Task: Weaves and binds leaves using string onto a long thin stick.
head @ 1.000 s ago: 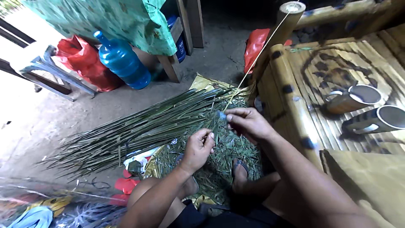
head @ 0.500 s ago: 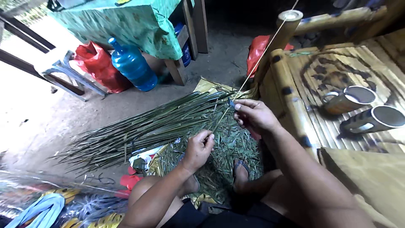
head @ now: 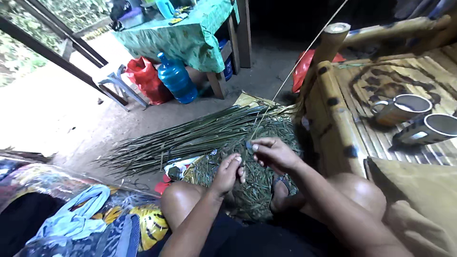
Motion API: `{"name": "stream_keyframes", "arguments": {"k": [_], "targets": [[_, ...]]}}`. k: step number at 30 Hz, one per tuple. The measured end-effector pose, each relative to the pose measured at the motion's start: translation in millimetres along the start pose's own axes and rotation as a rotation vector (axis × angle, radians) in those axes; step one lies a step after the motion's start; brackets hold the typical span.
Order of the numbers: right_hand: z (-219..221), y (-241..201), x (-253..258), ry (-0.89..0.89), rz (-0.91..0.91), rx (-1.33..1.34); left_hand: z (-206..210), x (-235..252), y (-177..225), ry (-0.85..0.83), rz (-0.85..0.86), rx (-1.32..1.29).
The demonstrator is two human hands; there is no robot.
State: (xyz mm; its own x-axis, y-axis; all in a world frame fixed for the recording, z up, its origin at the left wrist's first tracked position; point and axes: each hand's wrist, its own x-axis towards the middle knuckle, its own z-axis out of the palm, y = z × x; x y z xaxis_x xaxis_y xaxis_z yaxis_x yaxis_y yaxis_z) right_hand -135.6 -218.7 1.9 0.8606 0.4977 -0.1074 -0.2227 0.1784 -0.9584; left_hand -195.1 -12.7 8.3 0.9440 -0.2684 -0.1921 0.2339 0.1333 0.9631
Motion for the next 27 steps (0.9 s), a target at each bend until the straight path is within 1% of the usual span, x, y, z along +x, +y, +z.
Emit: {"name": "stream_keyframes", "arguments": {"k": [2, 5, 7, 8, 12, 14, 15, 18, 20, 23, 25, 27], "targets": [[16, 17, -13, -0.062, -0.001, 0.050, 0, -16, -7, -0.025, -0.079, -0.245], [23, 22, -22, -0.072, -0.039, 0.025, -4, -38, -16, -0.092, -0.116, -0.398], [24, 17, -25, -0.076, -0.058, -0.043, -4, -48, -18, -0.103, -0.105, -0.421], [25, 14, -26, -0.047, -0.058, -0.062, -5, -53, -19, -0.096, -0.102, -0.420], [16, 12, -18, 0.191, -0.010, -0.036, -7, -71, -30, -0.009, -0.126, -0.319], [19, 14, -21, 0.248, 0.041, -0.021, -9, -78, -40, 0.036, -0.132, -0.256], [27, 17, -26, 0.226, 0.079, -0.039, -11, -81, -45, 0.052, -0.126, -0.222], [59, 37, -43, 0.080, 0.165, -0.117, -20, -88, -56, 0.081, -0.127, -0.184], [67, 44, -48, 0.073, 0.170, -0.134, -27, -96, -61, 0.064, -0.132, -0.188], [58, 26, -40, 0.228, 0.145, -0.116, -38, -112, -64, -0.008, -0.149, -0.259], [54, 15, -33, 0.324, 0.113, -0.082, -43, -122, -64, -0.058, -0.186, -0.387], [64, 16, -34, 0.317, 0.096, -0.070, -47, -126, -65, -0.123, -0.187, -0.514]]}}
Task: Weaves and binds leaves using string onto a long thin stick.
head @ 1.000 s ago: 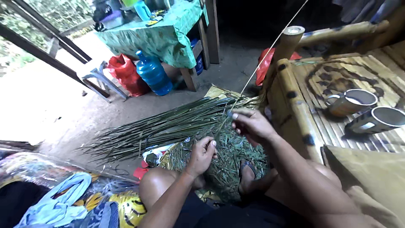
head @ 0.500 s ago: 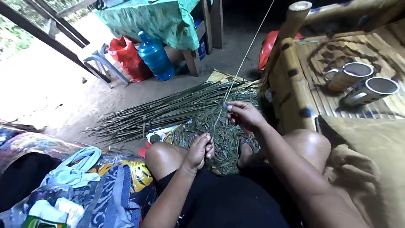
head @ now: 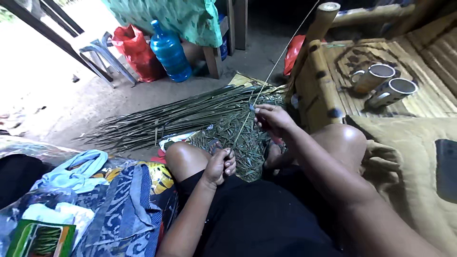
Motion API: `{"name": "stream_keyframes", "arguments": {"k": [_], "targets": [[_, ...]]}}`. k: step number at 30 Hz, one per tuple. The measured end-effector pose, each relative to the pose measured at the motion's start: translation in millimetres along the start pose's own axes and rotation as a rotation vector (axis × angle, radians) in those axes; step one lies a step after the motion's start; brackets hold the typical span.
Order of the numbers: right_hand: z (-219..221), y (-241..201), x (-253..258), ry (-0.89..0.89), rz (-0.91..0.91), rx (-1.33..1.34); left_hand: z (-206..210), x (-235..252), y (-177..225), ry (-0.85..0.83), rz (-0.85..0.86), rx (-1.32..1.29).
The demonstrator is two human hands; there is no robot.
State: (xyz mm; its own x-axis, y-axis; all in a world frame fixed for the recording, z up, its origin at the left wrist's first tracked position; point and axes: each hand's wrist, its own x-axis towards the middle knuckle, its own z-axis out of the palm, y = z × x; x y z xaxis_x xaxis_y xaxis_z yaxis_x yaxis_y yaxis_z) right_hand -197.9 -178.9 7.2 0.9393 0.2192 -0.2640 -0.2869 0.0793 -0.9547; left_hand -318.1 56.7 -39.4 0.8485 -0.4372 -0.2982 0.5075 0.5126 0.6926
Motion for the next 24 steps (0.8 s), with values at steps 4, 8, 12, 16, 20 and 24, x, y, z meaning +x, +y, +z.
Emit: {"name": "stream_keyframes", "arguments": {"k": [4, 8, 12, 16, 20, 24], "targets": [[25, 35, -36, -0.256, 0.029, -0.133, 0, 2, -5, -0.073, 0.019, -0.045], [19, 29, -31, -0.103, 0.046, -0.073, 2, -10, -7, -0.058, 0.029, -0.053], [-6, 16, -5, 0.023, -0.034, 0.054, 10, -18, -16, -0.089, 0.029, -0.057], [16, 37, -34, -0.169, 0.003, -0.019, 15, -9, -20, -0.113, 0.025, -0.145], [19, 66, -48, -0.298, -0.025, 0.024, 18, 4, -20, -0.197, -0.019, -0.277], [-13, 49, -22, -0.094, -0.078, 0.098, 27, 11, -24, -0.259, -0.057, -0.270]]}}
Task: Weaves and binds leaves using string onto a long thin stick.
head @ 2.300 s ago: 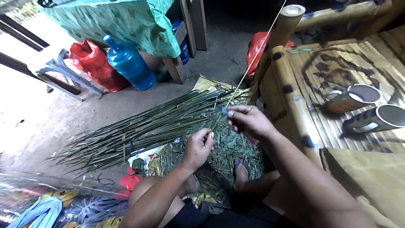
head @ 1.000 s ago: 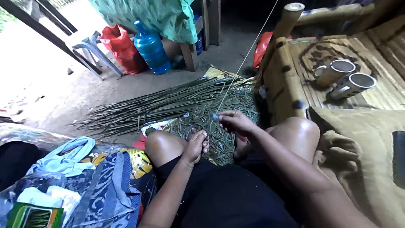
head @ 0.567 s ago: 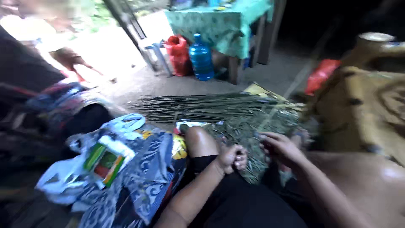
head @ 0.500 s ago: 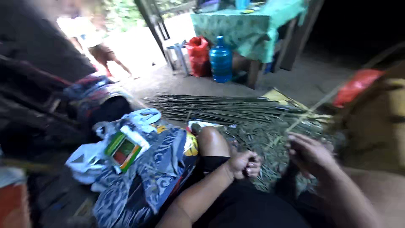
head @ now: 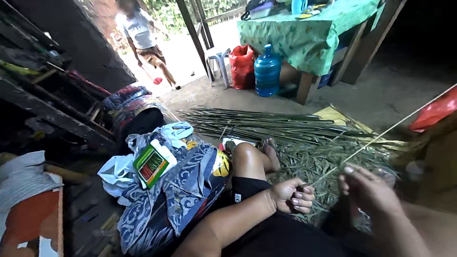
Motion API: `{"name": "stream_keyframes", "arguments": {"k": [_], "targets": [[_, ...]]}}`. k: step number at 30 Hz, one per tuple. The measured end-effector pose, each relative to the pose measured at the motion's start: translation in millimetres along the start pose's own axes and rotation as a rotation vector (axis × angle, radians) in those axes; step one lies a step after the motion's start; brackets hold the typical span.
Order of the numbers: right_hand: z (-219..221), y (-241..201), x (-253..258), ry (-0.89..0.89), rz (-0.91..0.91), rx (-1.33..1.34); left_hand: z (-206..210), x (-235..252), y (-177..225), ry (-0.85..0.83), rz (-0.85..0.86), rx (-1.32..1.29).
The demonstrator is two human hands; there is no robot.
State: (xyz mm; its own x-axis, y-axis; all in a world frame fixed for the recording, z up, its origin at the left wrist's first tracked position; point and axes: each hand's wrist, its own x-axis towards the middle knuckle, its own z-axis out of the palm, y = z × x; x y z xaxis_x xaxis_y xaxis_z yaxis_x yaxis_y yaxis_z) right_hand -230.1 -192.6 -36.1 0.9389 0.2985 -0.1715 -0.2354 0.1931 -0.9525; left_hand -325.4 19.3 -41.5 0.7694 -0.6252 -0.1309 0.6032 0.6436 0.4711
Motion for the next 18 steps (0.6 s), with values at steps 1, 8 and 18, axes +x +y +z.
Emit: {"name": "stream_keyframes", "arguments": {"k": [1, 8, 18], "targets": [[-9, -4, 7, 0.042, -0.013, 0.038, 2, 1, -1, -0.013, -0.013, -0.002], [13, 8, -6, 0.016, 0.063, -0.022, -17, 12, 3, 0.010, -0.046, -0.040], [-48, -46, 58, 0.175, 0.040, -0.022, -44, -5, 7, 0.140, -0.115, 0.234]]}}
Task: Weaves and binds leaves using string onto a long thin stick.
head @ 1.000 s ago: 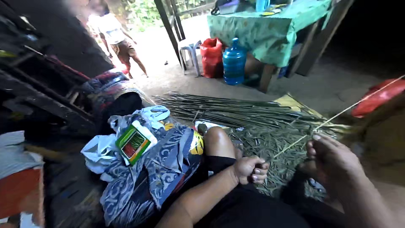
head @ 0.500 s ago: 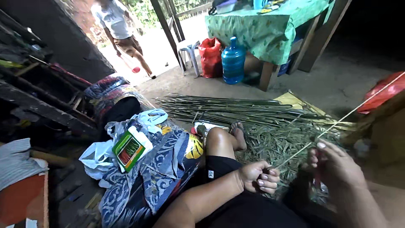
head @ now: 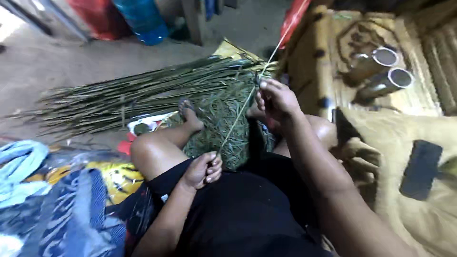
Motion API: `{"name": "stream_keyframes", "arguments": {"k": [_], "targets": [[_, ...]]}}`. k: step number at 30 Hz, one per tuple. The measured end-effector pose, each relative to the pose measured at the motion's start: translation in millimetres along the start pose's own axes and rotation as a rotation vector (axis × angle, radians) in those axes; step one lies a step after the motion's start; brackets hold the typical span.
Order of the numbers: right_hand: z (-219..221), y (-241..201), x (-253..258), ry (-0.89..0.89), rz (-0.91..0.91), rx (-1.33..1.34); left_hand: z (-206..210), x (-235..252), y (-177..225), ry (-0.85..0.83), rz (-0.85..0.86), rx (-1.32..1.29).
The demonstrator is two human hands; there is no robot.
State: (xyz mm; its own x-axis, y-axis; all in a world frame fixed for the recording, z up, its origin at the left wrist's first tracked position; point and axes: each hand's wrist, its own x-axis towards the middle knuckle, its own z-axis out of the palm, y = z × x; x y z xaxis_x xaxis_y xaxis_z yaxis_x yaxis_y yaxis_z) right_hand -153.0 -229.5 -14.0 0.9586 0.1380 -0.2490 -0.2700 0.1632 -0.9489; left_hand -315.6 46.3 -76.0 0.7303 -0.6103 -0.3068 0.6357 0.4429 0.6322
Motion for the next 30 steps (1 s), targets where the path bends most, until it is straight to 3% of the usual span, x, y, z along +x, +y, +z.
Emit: {"name": "stream_keyframes", "arguments": {"k": [4, 7, 10, 12, 14, 16, 20, 26, 30], "targets": [[5, 4, 13, 0.092, -0.051, 0.133, -8, 9, 1, 0.262, 0.166, 0.548], [39, 44, -20, -0.008, 0.014, 0.072, -11, 24, 7, 0.392, 0.320, 0.909], [65, 77, -47, -0.201, 0.080, 0.036, -10, 33, 21, 0.413, 0.385, 1.073], [65, 75, -51, -0.305, 0.103, -0.012, -6, 33, 31, 0.402, 0.404, 1.155], [54, 60, -44, -0.303, 0.074, -0.064, -3, 31, 38, 0.394, 0.439, 1.315], [37, 41, -30, -0.191, 0.031, -0.053, 0, 24, 40, 0.410, 0.446, 1.478], [16, 4, -4, 0.082, -0.040, 0.084, 8, 11, 30, 0.477, 0.486, 1.615], [71, 48, -54, -0.204, 0.023, -0.006, 9, 12, 25, 0.636, 0.620, 1.647], [78, 43, -36, -0.166, -0.089, 0.043, 9, -8, 29, 0.634, 0.598, 1.713]]}}
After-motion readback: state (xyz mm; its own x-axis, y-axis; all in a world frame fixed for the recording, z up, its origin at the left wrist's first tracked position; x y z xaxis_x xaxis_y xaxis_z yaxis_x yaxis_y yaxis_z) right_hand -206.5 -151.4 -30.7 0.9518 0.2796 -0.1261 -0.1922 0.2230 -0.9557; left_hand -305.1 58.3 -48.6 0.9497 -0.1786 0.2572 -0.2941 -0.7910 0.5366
